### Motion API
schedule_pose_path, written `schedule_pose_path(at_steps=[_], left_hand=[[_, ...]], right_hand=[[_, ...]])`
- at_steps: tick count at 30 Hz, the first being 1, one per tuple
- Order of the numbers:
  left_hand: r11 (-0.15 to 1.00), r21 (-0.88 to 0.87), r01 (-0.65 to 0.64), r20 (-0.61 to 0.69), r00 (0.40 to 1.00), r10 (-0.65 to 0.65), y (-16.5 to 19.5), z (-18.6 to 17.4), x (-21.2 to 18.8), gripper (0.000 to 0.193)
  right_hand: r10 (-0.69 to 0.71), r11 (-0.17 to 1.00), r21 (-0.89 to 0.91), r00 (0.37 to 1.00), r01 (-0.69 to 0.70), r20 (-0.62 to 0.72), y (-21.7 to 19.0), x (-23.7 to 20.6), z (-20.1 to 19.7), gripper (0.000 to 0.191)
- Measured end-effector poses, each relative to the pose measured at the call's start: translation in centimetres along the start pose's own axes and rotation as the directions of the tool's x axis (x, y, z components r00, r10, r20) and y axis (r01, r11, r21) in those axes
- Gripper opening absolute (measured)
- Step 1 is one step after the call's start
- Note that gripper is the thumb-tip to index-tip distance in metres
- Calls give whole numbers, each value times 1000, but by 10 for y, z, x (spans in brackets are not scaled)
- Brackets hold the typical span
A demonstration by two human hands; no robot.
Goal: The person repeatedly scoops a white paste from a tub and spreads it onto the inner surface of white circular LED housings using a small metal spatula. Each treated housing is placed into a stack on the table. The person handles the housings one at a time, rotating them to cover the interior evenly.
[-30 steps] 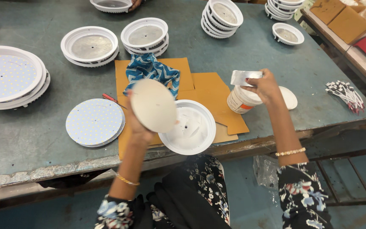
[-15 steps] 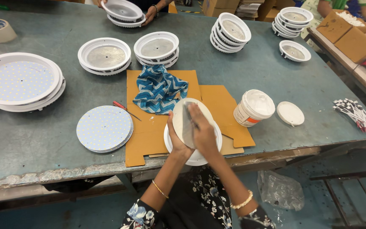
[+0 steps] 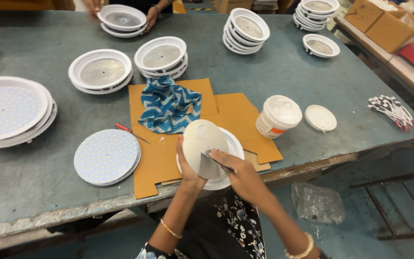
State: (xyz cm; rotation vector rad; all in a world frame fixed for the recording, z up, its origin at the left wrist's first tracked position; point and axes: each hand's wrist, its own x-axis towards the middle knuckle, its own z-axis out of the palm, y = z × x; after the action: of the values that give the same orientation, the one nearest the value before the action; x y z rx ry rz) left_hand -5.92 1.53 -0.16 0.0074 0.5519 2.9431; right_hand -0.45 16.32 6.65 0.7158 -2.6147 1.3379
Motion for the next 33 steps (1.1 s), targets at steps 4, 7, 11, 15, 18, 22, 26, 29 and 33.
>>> schedule_pose_path(at_steps=[4,7,11,15,18,22,26,29,33], left_hand=[[995,-46,83,-11,996,-84,14,14,-8,81],[998,-23,55,-21,998,-56,18,23,-18,80],[996,-6,86,-62,994,-86,16,32,-26,79],[997,-6,75,-51,996,-75,14,35,-28,80],[996,20,82,-88,993,-80,12,35,-29,80],[996,28,90,-109,990,-87,11,33,-30,79],[995,31,96,-115,989,-92,10,31,-26,81],[993,-23,119,-39,992,-120,5,32,-17,81],[986,-81,146,-9,989,-147,-16,32,2,82]], right_hand=[[182,959,-214,983,-184,-30,49,18,-84,33],[106,921,-342,964,-188,-244,96,58,-167,46],[246,806,-518,958,-288,-151,151,96,-226,27],[331,662,-677,936,-322,-121,181,112,-229,27],[397,517,-772,902,-371,-167,192,123,-219,32],[478,423,-830,868,-363,-136,201,128,-209,33],[421,584,-731,902,-352,-98,202,126,-226,29],[351,710,-617,930,-339,-106,200,117,-248,31],[291,793,-519,947,-319,-137,196,110,-264,28]])
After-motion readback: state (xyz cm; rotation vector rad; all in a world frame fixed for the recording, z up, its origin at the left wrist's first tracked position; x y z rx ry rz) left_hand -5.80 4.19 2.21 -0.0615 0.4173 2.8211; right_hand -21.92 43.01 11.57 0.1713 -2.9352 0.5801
